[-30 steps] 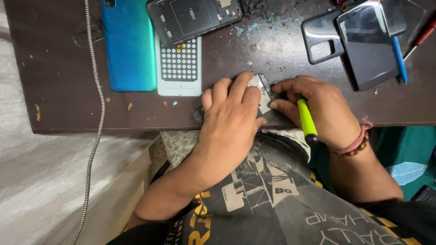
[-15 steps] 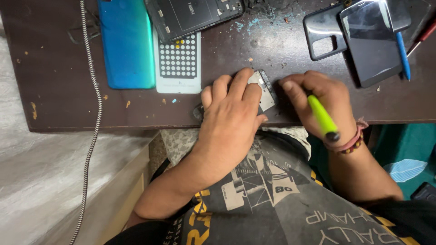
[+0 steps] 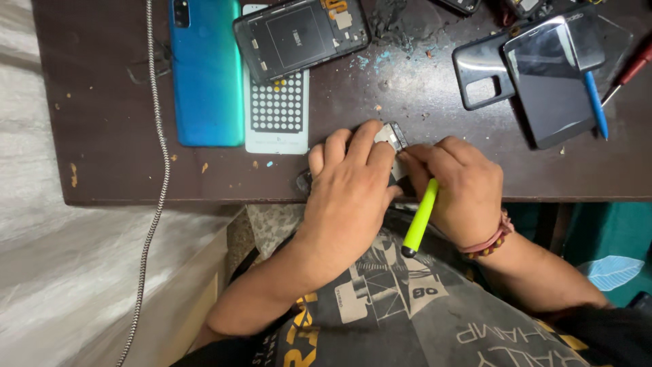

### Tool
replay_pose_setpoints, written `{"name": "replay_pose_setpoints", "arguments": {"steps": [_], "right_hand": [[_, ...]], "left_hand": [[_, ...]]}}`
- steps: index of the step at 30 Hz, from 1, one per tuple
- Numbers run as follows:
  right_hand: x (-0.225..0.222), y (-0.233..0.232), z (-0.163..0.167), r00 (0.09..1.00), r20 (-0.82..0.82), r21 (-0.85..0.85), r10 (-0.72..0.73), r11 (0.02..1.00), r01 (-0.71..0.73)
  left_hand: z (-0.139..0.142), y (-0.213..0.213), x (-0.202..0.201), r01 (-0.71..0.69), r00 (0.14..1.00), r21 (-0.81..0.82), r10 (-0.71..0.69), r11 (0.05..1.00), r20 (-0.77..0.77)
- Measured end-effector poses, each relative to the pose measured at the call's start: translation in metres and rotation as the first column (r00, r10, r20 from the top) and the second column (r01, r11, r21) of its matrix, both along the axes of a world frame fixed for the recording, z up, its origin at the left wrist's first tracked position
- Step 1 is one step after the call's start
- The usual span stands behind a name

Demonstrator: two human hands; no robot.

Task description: The person pries open a smartphone frame by hand, then uses a green-handled pry tool to scrape old adhesive and debris from the phone's inner frame. They rotate the phone repeatedly to work along its edges, with disassembled phone parts and screwdrivers spread on the workbench.

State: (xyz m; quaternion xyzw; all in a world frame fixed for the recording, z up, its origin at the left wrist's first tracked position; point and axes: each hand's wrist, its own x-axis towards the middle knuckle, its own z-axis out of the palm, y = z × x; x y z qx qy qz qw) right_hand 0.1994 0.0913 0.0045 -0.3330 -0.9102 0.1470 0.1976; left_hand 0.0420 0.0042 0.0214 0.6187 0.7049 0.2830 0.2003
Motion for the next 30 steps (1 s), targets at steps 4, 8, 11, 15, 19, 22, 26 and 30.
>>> {"name": "replay_pose_setpoints", "arguments": {"steps": [4, 8, 11, 15, 19, 22, 26, 30], "right_hand": [[-0.001, -0.001, -0.003, 0.998, 0.061, 0.054, -0.001, 0.999, -0.002], [0.000, 0.007, -0.005, 0.996, 0.079, 0.039, 0.038, 0.998, -0.041], [0.003, 0.010, -0.007, 0.996, 0.080, 0.036, 0.036, 0.999, -0.039], [0.011, 0.014, -0.011, 0.998, 0.048, 0.046, 0.028, 0.998, -0.031], [0.025, 0.027, -0.016, 0.999, -0.039, 0.027, 0.001, 1.000, 0.000], [0.034, 0.030, -0.019, 0.995, -0.062, -0.011, -0.074, 0.997, 0.074], [0.037, 0.029, -0.016, 0.998, -0.020, -0.029, -0.057, 0.998, 0.056], [0.030, 0.023, -0.007, 1.000, -0.005, -0.097, -0.024, 0.995, 0.024]], "left_hand": [[-0.003, 0.001, 0.000, -0.001, 1.000, 0.010, 0.001, 1.000, 0.001], [-0.003, 0.002, 0.002, -0.005, 1.000, 0.007, 0.005, 1.000, -0.004], [-0.002, 0.001, 0.001, -0.007, 1.000, 0.013, 0.007, 1.000, 0.003], [0.000, 0.000, 0.000, 0.001, 1.000, -0.001, -0.001, 1.000, 0.021], [0.000, 0.000, -0.001, -0.001, 1.000, 0.014, 0.001, 1.000, 0.015], [0.000, 0.001, 0.000, 0.000, 1.000, 0.009, 0.000, 1.000, 0.008], [0.002, 0.000, 0.000, -0.002, 1.000, 0.009, 0.001, 1.000, 0.009], [0.003, 0.000, -0.001, 0.005, 1.000, 0.017, -0.005, 1.000, 0.004]]}}
